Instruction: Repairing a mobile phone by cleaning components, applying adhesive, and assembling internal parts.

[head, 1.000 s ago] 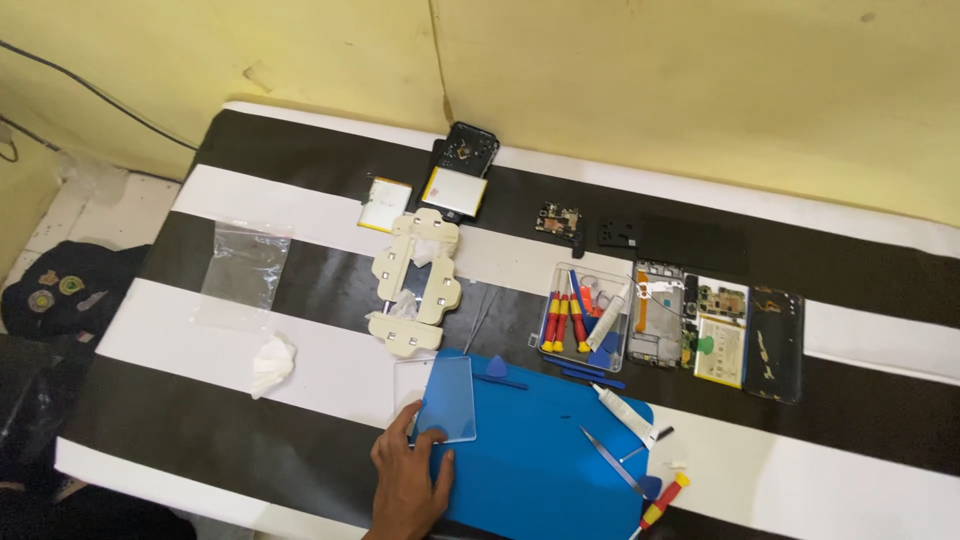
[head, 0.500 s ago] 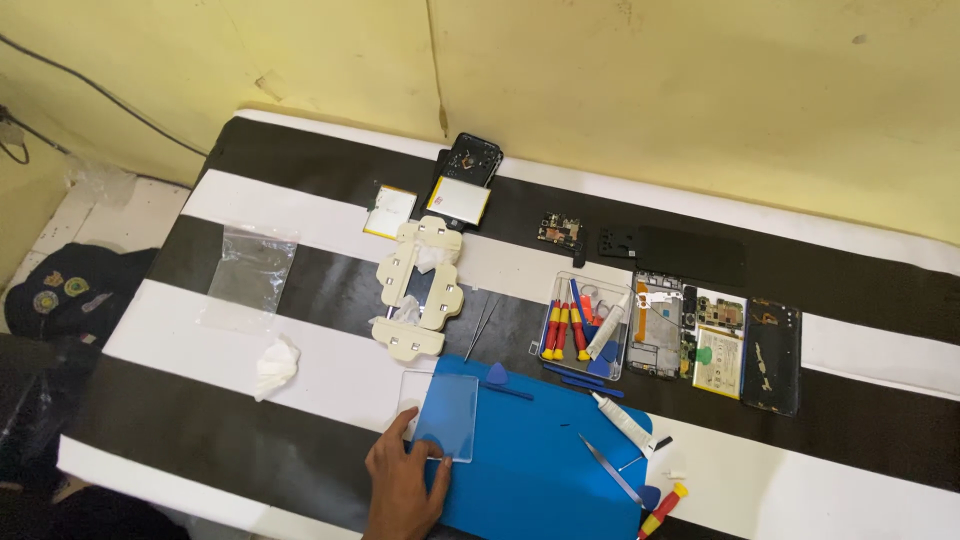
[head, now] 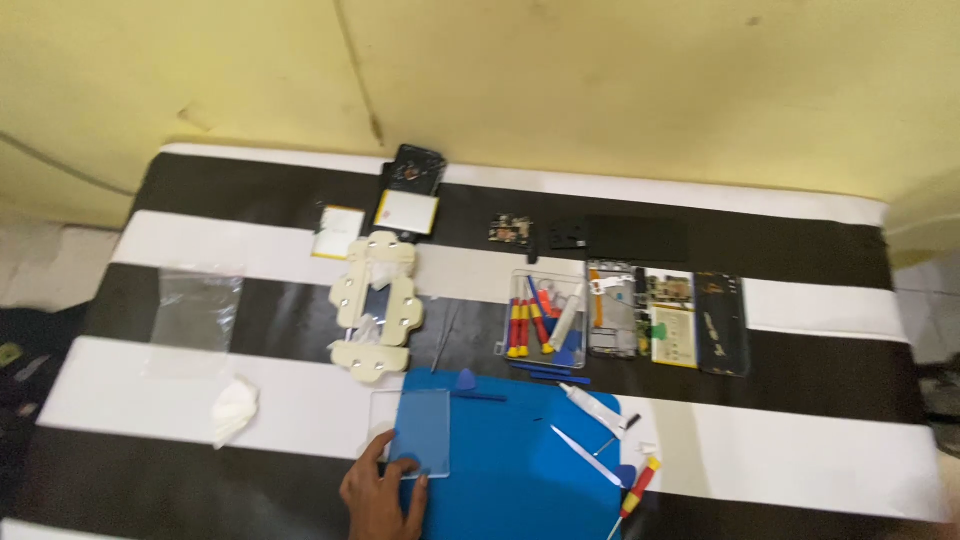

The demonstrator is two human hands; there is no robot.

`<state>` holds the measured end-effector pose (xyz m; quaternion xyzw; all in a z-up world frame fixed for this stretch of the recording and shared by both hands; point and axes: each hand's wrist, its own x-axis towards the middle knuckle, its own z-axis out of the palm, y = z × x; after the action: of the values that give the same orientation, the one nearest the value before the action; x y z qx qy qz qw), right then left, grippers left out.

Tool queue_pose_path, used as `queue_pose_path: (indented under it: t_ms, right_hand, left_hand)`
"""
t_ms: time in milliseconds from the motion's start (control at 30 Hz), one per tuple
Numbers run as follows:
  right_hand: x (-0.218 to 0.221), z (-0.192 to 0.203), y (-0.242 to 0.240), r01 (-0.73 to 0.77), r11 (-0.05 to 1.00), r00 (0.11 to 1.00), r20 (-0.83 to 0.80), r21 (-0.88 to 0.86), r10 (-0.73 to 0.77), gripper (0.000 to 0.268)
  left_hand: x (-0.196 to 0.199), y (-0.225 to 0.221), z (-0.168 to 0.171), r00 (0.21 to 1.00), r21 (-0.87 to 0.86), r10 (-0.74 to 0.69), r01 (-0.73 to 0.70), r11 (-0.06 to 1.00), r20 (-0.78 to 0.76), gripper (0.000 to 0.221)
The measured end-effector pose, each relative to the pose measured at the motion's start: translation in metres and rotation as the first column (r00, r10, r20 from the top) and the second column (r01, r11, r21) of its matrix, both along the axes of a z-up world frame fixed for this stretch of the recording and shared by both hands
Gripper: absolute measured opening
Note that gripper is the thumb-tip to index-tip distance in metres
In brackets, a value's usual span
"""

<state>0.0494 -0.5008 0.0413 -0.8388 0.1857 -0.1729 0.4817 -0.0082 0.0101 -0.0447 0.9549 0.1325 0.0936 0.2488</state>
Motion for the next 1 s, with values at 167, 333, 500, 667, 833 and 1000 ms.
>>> queue_pose_path:
  t_ms: [167,333,500,667,833,1000]
  right_hand:
    - [0.062,-0.016,0.079,-0.005,0.997,0.995,-0.099,-0.078,-0.003,0.021]
    - [0.040,-0.015,0.122,-0.228,0.967,0.865,-0.480,-0.112,0.148,0.038]
    - [0.042,-0.028,0.124,-0.483,0.734,0.875,-0.240,-0.478,0.419,0.042]
    - [0.060,-0.007,0.141,-0.537,0.704,0.841,-0.227,-0.465,0.491,0.040]
    - [0.069,-0.001,0.167,-0.596,0.655,0.783,-0.155,-0.465,0.602,0.027]
    - [0.087,-0.011,0.178,-0.611,0.594,0.788,-0.324,-0.524,0.524,0.036]
  left_hand:
    - [0.013,-0.002,0.035,0.924,0.045,-0.031,0.053,0.998,-0.381,0.054]
    - [-0.001,0.014,0.039,0.939,0.022,-0.097,0.110,0.994,-0.329,0.041]
    - [-0.002,0.014,0.046,0.981,0.089,-0.119,0.133,0.987,-0.152,0.032]
    - [-0.007,0.021,0.053,0.983,0.105,-0.086,0.104,0.989,-0.161,0.028]
    - [0.003,0.016,0.069,0.995,0.151,-0.097,0.094,0.984,0.014,0.024]
    - [0.032,-0.020,0.080,0.966,-0.141,-0.253,0.245,0.959,-0.045,0.029]
